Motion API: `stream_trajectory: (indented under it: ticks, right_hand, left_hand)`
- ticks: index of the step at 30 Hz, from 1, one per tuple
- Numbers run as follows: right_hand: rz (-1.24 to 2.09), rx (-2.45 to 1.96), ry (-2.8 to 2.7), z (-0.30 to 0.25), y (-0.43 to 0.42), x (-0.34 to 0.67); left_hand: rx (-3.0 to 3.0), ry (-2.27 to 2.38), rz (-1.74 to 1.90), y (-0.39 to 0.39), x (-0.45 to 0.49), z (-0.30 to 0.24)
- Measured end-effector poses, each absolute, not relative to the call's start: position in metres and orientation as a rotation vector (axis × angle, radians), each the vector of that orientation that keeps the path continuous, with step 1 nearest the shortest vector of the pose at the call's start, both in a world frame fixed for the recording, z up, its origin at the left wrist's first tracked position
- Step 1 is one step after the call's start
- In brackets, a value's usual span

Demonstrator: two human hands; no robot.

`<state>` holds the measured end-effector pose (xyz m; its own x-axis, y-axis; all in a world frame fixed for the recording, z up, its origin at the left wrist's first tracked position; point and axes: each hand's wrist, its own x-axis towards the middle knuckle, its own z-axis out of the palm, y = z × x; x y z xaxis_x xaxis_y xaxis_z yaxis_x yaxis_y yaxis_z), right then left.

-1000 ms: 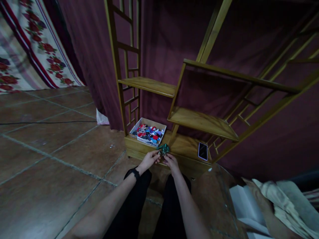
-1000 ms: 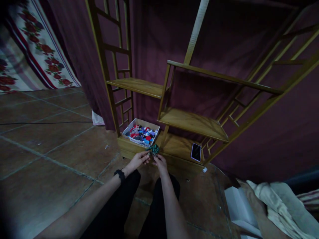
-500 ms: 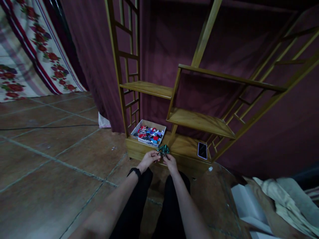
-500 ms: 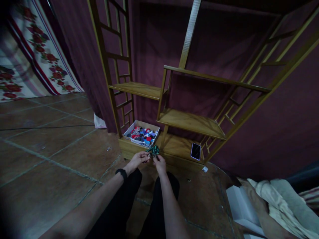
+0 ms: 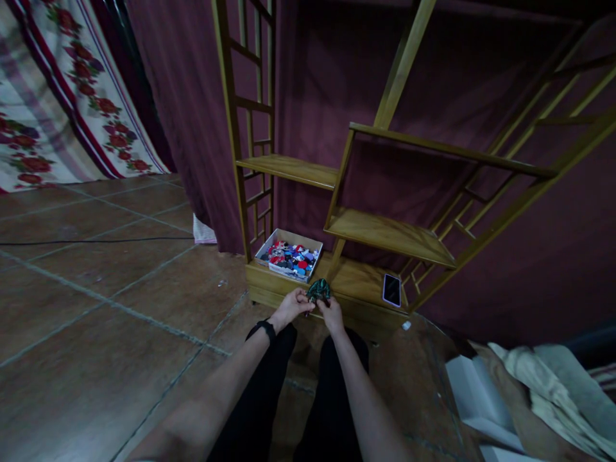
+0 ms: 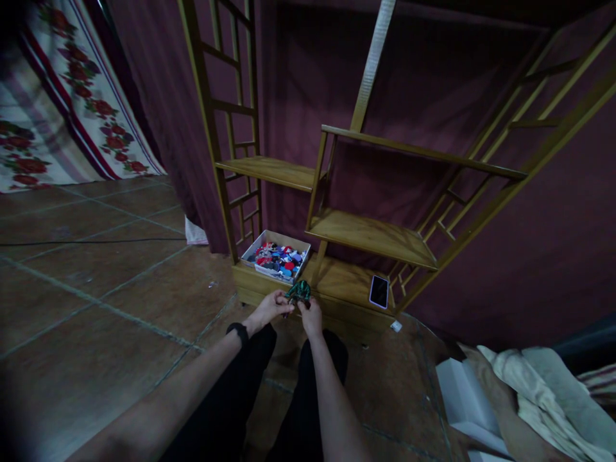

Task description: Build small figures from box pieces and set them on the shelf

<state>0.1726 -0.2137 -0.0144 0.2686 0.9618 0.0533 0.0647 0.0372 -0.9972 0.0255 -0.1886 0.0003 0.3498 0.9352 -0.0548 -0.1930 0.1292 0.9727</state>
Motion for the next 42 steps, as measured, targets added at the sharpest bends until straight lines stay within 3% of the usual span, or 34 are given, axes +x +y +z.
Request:
stream_trajectory:
  ticks: [14,27,42]
  right_hand:
    - [0.777,-1.466,-1.097,-0.026,-0.200,0.171]
    - [0.858,-1.350,-1.053,-0.030,-0.202,0.169]
    - [0.625,-1.272,-1.253,-0.020,-0.210,0.172]
  left_hand:
    - [1.203,0.882,1.006,-0.182,0.025,-0.002]
    - [2.028,1.278,0.908,-0.207,0.023,0.018]
    - [2.796,1.088,0.799,-0.210,0.012,0.030]
